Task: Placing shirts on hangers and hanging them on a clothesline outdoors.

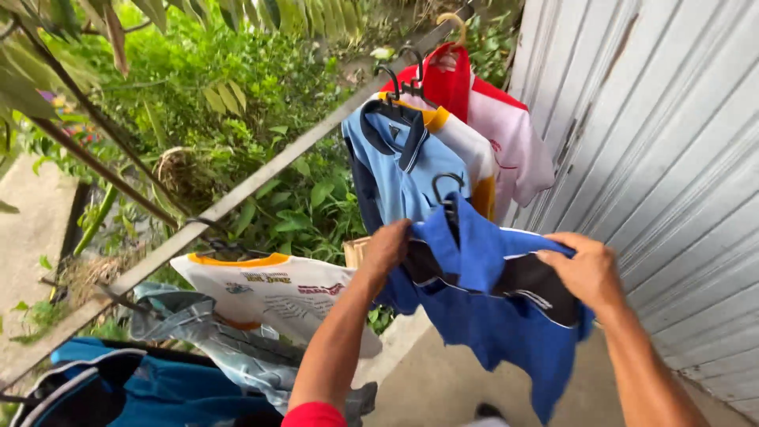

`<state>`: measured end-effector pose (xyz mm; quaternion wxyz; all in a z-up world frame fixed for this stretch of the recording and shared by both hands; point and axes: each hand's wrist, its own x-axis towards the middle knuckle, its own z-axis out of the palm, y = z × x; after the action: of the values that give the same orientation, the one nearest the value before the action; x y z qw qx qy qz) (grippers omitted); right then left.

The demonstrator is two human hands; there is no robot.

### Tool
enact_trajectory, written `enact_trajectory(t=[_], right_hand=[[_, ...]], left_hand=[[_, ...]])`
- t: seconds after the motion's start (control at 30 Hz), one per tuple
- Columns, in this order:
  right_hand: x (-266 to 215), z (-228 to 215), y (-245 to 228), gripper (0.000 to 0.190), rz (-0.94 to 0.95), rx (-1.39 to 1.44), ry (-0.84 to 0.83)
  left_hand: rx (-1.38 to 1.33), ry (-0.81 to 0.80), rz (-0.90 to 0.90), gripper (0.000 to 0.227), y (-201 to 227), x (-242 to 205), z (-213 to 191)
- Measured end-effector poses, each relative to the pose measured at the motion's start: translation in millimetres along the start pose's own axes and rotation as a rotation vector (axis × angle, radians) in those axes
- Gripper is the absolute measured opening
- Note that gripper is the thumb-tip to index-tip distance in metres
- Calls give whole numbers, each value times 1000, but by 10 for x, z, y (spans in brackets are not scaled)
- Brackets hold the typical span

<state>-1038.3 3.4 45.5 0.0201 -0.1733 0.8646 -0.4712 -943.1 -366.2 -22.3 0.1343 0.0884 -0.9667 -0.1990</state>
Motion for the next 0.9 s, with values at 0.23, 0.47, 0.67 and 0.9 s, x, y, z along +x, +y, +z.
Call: enact_trajectory(t=[0.23,0.47,0.67,0.9], right_hand=[[499,752,-150,27,-107,63,-106],[885,1403,-598,25,-223,101,-112],[1096,1784,-998,25,-275,144,-72],[1252,1934,-1368,24,-240,148,-6]], left_hand=[[121,-53,-278,37,-1053,393,60],[280,-36,-443,39,-1779,672,-377],[244,55,-336,36,-2230,818,-745],[171,123,-153,32,-2316,1246,-998]])
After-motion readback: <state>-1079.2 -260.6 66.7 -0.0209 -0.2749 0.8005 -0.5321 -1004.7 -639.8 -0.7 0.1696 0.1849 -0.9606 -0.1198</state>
